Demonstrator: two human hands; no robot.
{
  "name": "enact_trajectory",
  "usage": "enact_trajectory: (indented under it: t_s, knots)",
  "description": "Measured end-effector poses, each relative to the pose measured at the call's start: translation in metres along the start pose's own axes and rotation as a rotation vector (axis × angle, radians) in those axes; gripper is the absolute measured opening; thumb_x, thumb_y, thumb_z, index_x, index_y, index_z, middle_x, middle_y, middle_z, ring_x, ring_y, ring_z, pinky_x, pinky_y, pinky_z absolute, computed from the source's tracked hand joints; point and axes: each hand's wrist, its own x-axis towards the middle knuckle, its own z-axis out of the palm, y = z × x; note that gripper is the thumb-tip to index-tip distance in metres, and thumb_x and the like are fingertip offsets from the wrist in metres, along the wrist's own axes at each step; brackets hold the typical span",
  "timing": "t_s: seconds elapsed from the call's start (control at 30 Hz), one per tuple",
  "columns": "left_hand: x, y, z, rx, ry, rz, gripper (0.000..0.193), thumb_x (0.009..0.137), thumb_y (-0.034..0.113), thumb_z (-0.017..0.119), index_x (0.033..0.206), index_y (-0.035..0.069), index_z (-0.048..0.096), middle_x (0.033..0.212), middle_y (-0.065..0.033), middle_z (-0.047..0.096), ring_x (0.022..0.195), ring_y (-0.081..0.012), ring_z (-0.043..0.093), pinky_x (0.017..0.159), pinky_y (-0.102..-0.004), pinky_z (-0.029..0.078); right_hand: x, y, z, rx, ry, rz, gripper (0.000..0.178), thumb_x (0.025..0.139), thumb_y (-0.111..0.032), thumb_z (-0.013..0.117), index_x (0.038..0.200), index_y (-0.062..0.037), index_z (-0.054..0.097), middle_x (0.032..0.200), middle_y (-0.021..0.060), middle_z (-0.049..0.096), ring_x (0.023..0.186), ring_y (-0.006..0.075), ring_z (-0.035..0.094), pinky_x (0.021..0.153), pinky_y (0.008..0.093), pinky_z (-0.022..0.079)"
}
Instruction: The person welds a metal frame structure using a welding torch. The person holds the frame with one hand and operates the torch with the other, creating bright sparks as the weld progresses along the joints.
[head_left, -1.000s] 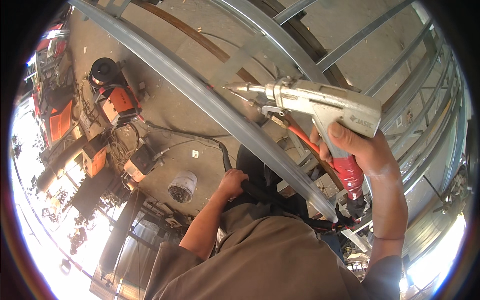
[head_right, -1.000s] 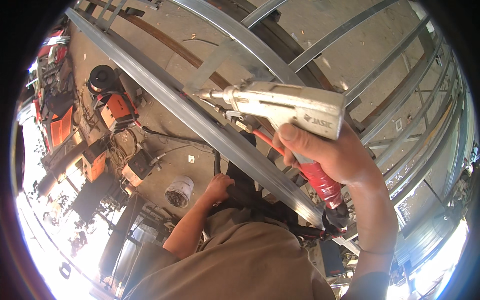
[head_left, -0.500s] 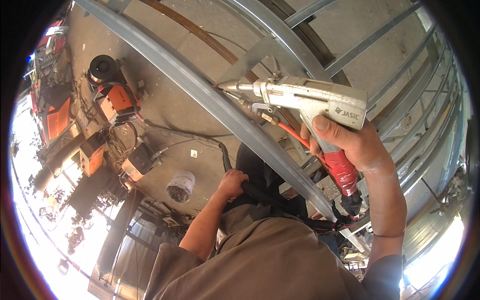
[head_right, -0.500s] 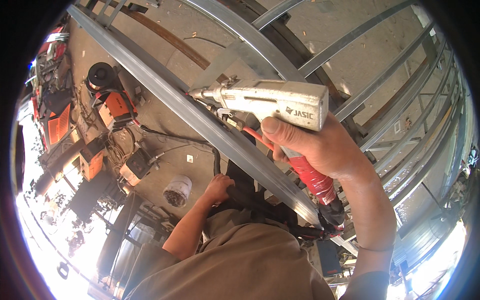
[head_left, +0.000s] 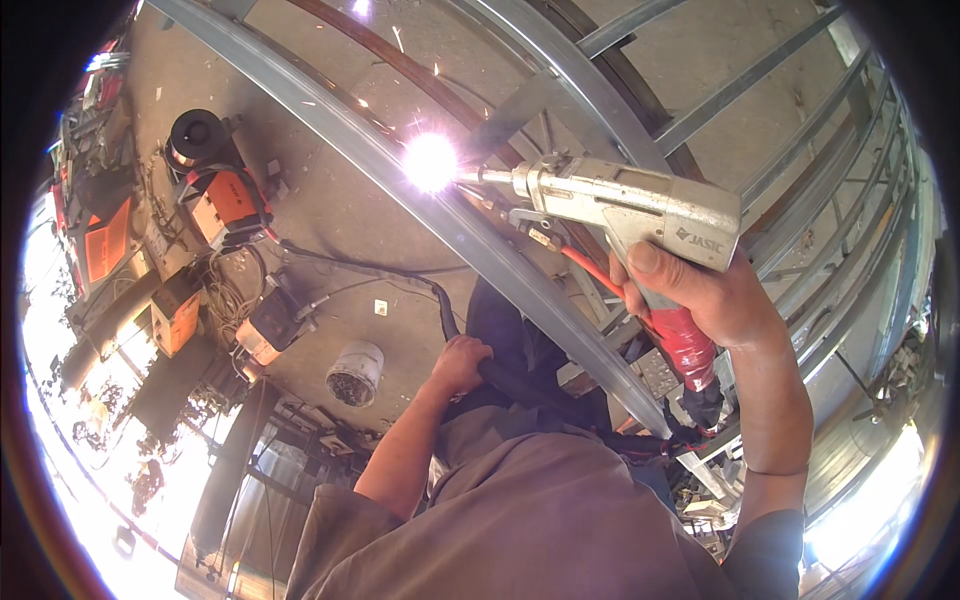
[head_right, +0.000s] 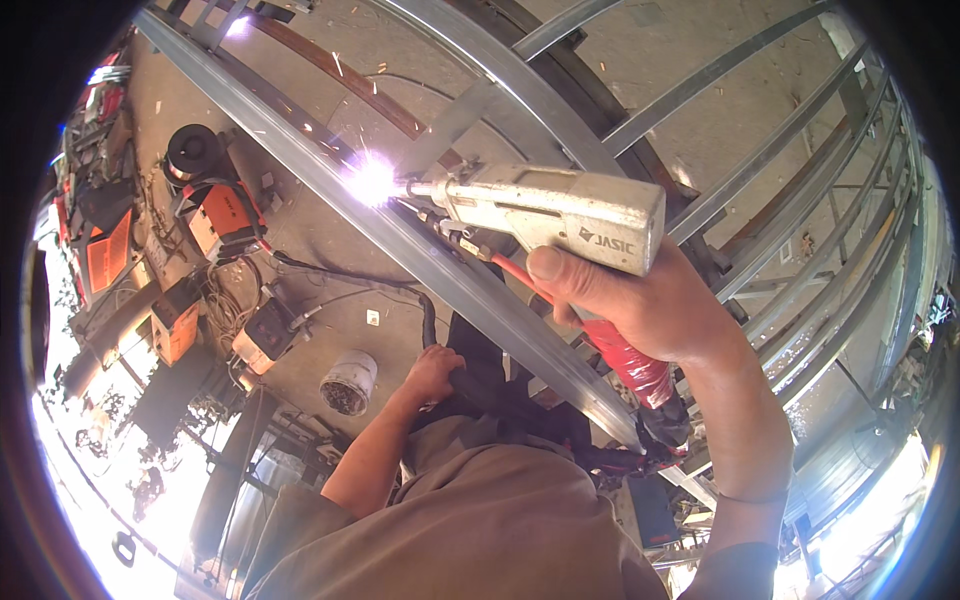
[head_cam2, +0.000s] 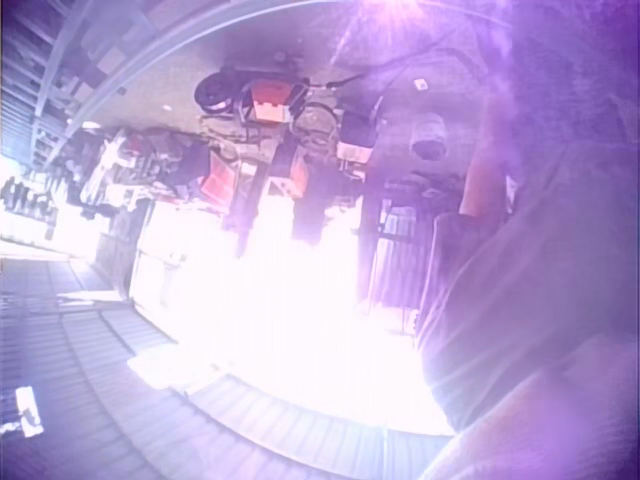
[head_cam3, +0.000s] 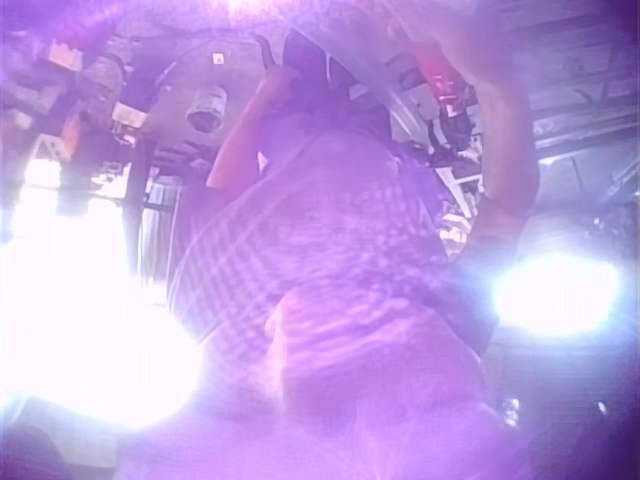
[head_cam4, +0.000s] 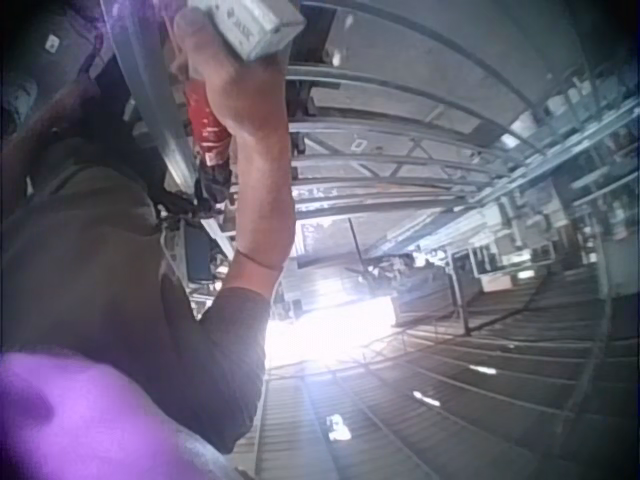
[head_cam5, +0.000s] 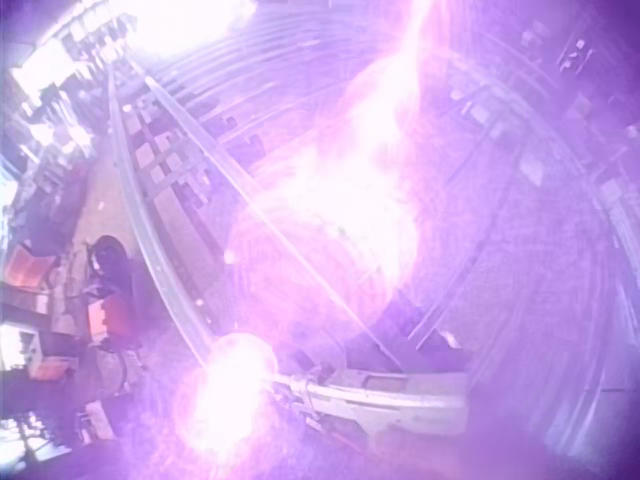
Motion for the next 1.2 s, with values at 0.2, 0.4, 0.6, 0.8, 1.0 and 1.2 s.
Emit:
enact_trajectory:
  t_s: [0.2,0.4,0.6,0.8,1.0,1.2]
  knots:
    - [0.002,-0.002,-0.004,0.003,-0.015,-0.009,0.034,0.070,0.014,0.076,0.104,0.015,0.074,0.106,-0.0088,0.070,0.118,-0.0317,0.063,0.114,-0.0452,0.044,-0.003,-0.003,0.001,-0.004,0.001,0.023,0.039,0.103,-0.028,0.073,0.128,0.0008,0.066,0.092,0.0098,0.072,0.073,0.0145,0.069,0.063,0.0317,0.057]
    - [0.005,-0.005,-0.008,0.005,-0.022,0.021,0.034,0.069,0.012,0.075,0.102,0.014,0.073,0.102,-0.0095,0.069,0.115,-0.0329,0.063,0.111,-0.0460,0.045,-0.003,-0.006,0.000,-0.033,-0.007,0.041,0.043,0.103,-0.030,0.073,0.132,0.0013,0.064,0.093,0.0103,0.072,0.074,0.0147,0.068,0.063,0.0319,0.056]
    - [-0.003,0.011,-0.019,-0.037,0.102,0.088,0.030,0.067,0.012,0.073,0.097,0.014,0.072,0.098,-0.0091,0.069,0.110,-0.0336,0.064,0.108,-0.0467,0.045,-0.040,-0.010,-0.031,-0.011,0.066,-0.063,0.051,0.100,-0.033,0.076,0.136,0.0017,0.063,0.095,0.0129,0.075,0.073,0.0173,0.072,0.063,0.0324,0.061]
    - [-0.014,0.057,-0.033,0.027,0.022,0.133,0.029,0.067,0.014,0.073,0.096,0.015,0.073,0.095,-0.0071,0.069,0.104,-0.0322,0.065,0.102,-0.0454,0.047,-0.103,-0.023,-0.090,-0.102,0.364,-0.056,0.046,0.099,-0.038,0.075,0.123,0.0006,0.069,0.089,0.0126,0.075,0.069,0.0152,0.071,0.059,0.0318,0.059]
    - [-0.017,0.078,-0.039,0.028,0.106,0.130,0.026,0.067,0.011,0.071,0.093,0.015,0.072,0.092,-0.0058,0.068,0.102,-0.0322,0.063,0.099,-0.0450,0.047,-0.102,-0.007,-0.139,0.032,0.382,0.034,0.038,0.099,-0.036,0.073,0.116,-0.0012,0.070,0.089,0.0110,0.074,0.069,0.0155,0.069,0.063,0.0317,0.057]
    - [-0.012,0.093,-0.034,0.027,0.162,0.104,0.020,0.069,0.010,0.071,0.088,0.013,0.069,0.089,-0.0071,0.065,0.099,-0.0338,0.063,0.095,-0.0458,0.047,-0.082,0.013,-0.163,0.102,0.282,0.051,0.045,0.100,-0.039,0.072,0.125,-0.0011,0.067,0.090,0.0124,0.072,0.069,0.0163,0.069,0.065,0.0299,0.057]
